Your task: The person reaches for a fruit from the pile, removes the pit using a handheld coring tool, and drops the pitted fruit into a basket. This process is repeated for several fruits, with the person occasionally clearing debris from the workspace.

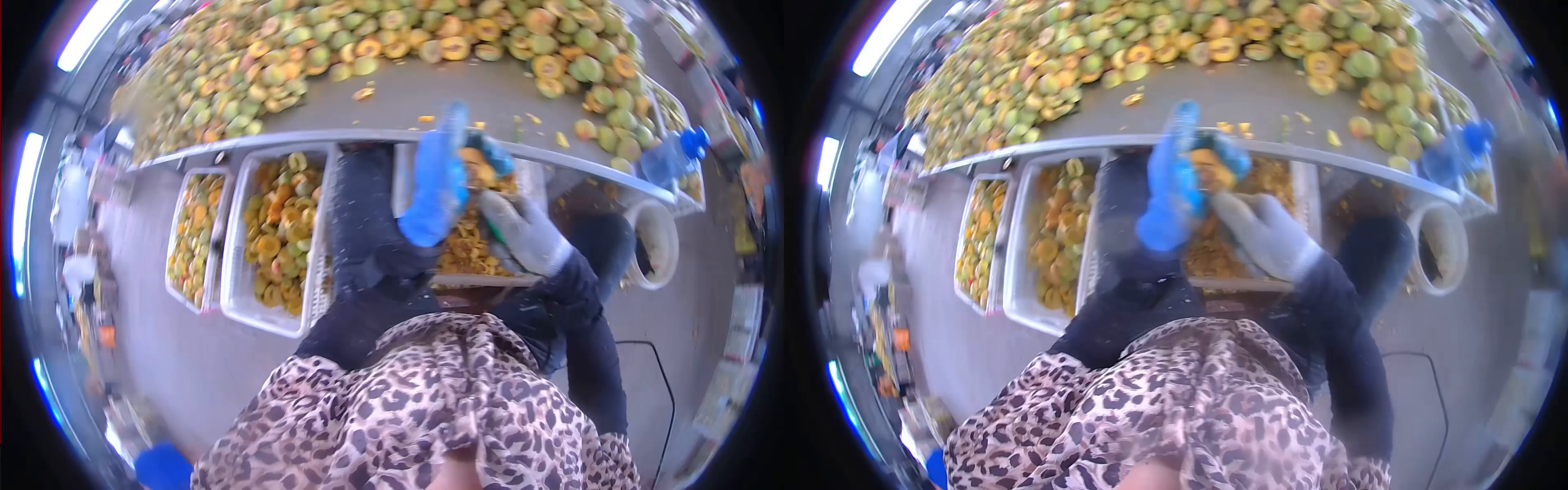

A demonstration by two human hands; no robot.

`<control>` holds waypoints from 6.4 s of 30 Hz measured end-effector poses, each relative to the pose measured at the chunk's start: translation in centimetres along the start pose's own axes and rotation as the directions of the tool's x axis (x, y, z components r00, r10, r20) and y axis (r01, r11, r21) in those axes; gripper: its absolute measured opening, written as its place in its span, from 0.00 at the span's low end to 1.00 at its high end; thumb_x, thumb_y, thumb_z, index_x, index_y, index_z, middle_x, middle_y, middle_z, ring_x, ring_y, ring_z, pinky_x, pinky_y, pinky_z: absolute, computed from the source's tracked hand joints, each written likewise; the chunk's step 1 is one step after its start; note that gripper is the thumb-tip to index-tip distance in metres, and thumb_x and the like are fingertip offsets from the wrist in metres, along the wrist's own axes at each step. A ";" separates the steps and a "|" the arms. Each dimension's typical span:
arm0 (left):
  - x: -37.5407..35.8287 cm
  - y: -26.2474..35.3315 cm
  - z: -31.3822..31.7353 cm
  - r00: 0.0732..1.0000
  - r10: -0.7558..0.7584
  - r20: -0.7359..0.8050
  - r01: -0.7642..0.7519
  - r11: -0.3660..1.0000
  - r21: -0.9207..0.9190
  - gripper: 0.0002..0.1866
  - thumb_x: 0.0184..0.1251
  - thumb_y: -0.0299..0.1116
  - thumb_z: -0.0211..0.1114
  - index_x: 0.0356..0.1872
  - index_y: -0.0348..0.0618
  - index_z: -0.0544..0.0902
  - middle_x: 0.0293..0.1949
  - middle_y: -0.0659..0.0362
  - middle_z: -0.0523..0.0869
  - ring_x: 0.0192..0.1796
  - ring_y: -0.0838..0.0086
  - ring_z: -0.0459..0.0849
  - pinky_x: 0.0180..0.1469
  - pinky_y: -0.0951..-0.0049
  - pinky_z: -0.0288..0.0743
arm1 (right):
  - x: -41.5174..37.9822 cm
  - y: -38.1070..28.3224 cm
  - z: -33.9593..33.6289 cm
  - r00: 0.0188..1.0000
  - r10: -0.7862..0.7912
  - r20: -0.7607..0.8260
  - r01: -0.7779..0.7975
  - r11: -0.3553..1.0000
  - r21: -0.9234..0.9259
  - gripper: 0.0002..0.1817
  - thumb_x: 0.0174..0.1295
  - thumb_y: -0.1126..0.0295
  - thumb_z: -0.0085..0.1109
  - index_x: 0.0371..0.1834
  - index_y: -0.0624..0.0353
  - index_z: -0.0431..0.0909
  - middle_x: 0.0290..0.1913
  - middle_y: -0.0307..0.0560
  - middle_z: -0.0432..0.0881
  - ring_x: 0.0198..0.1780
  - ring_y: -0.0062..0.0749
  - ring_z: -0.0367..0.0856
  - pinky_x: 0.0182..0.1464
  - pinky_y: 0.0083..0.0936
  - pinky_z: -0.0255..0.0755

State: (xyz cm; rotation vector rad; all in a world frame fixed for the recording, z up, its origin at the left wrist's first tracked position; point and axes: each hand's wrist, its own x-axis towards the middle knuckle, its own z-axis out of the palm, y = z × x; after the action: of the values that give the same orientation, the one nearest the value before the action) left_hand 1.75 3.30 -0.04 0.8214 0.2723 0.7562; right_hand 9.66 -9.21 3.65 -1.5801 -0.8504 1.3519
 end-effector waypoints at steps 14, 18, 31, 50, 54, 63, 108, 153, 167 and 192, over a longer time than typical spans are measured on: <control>-2.0 -0.5 -1.0 0.974 -0.211 0.083 0.226 0.936 -0.270 0.15 0.65 0.42 0.54 0.30 0.39 0.77 0.27 0.52 0.80 0.32 0.60 0.81 0.37 0.63 0.77 | -0.8 0.6 -0.5 0.925 0.195 0.326 -0.287 0.921 0.263 0.27 0.68 0.44 0.42 0.25 0.58 0.70 0.13 0.30 0.60 0.10 0.13 0.55 0.12 0.13 0.49; -2.8 -0.5 -0.7 0.947 -0.321 0.004 0.316 0.930 -0.187 0.13 0.66 0.40 0.54 0.36 0.39 0.76 0.33 0.51 0.80 0.36 0.62 0.81 0.41 0.62 0.78 | -0.5 1.3 -1.5 0.895 0.211 0.392 -0.303 0.934 0.189 0.26 0.68 0.46 0.43 0.24 0.57 0.71 0.13 0.30 0.61 0.11 0.13 0.56 0.12 0.12 0.50; -1.4 -0.9 -5.4 0.986 0.087 -0.145 -0.086 0.996 0.010 0.17 0.75 0.43 0.48 0.49 0.39 0.75 0.39 0.58 0.82 0.40 0.71 0.82 0.41 0.72 0.79 | 3.0 7.1 -1.7 0.870 -0.447 -0.208 -0.003 0.417 -0.909 0.23 0.67 0.48 0.47 0.37 0.59 0.77 0.23 0.57 0.80 0.27 0.53 0.81 0.29 0.42 0.74; -1.7 9.8 -19.5 0.868 0.483 0.115 0.099 -0.396 0.913 0.24 0.60 0.44 0.62 0.52 0.38 0.77 0.53 0.45 0.77 0.58 0.53 0.71 0.59 0.56 0.64 | 7.5 15.5 -3.7 0.944 -0.125 -0.307 -0.223 0.443 -0.868 0.26 0.66 0.45 0.42 0.33 0.57 0.79 0.25 0.58 0.81 0.31 0.55 0.82 0.34 0.47 0.74; 11.9 9.5 -22.6 0.902 0.396 0.174 -0.091 -0.221 0.971 0.33 0.61 0.50 0.60 0.63 0.40 0.68 0.55 0.40 0.76 0.60 0.47 0.70 0.63 0.55 0.62 | 9.6 17.4 -1.8 0.981 -0.093 -0.171 -0.097 0.525 -0.846 0.23 0.64 0.48 0.47 0.32 0.58 0.79 0.24 0.60 0.80 0.30 0.57 0.81 0.33 0.48 0.74; 24.9 5.6 -20.6 0.948 0.176 -0.264 0.314 -0.631 0.709 0.36 0.55 0.53 0.62 0.63 0.49 0.67 0.61 0.38 0.67 0.61 0.43 0.66 0.58 0.51 0.67 | 10.3 16.0 -1.9 0.984 0.174 -0.024 -0.115 0.534 -0.837 0.24 0.66 0.45 0.43 0.37 0.53 0.80 0.31 0.58 0.83 0.36 0.56 0.82 0.40 0.48 0.73; -1.7 3.6 -2.8 0.986 -0.040 0.164 0.027 0.997 0.077 0.32 0.75 0.55 0.39 0.37 0.33 0.80 0.32 0.50 0.85 0.35 0.65 0.85 0.37 0.72 0.80 | 1.6 0.1 2.1 0.995 -0.045 0.084 0.052 0.995 -0.085 0.22 0.70 0.54 0.47 0.44 0.64 0.79 0.19 0.34 0.72 0.19 0.17 0.70 0.21 0.20 0.64; -3.1 -2.1 -4.8 0.985 0.126 -0.114 -0.112 0.986 0.125 0.25 0.65 0.44 0.63 0.55 0.37 0.71 0.47 0.54 0.80 0.49 0.66 0.80 0.47 0.71 0.76 | 4.2 4.1 1.2 0.755 -0.618 -0.220 -0.004 0.331 -0.944 0.14 0.66 0.57 0.50 0.32 0.57 0.72 0.16 0.51 0.78 0.22 0.46 0.81 0.25 0.39 0.74; -4.5 9.8 -15.8 0.830 0.545 0.116 0.174 -0.451 0.876 0.11 0.62 0.33 0.59 0.42 0.39 0.80 0.40 0.52 0.83 0.43 0.59 0.80 0.49 0.64 0.74 | 6.0 12.9 -1.4 0.890 -0.273 -0.365 -0.156 0.570 -0.807 0.22 0.66 0.48 0.44 0.33 0.55 0.79 0.26 0.56 0.82 0.30 0.54 0.82 0.35 0.46 0.74; 33.6 -10.9 -0.2 0.920 -0.082 0.384 -0.387 -0.347 0.854 0.20 0.59 0.44 0.60 0.49 0.44 0.75 0.48 0.43 0.75 0.46 0.47 0.80 0.46 0.50 0.74 | 9.3 17.7 -4.3 0.970 -0.093 -0.226 -0.067 0.786 -0.615 0.24 0.65 0.46 0.44 0.36 0.56 0.78 0.23 0.55 0.81 0.25 0.53 0.80 0.30 0.48 0.73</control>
State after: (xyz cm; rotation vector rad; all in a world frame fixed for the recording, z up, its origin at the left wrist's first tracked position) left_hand 31.02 22.15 -6.20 2.8166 0.5415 0.4481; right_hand 14.94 -8.59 -16.09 -2.1852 -1.2252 0.8626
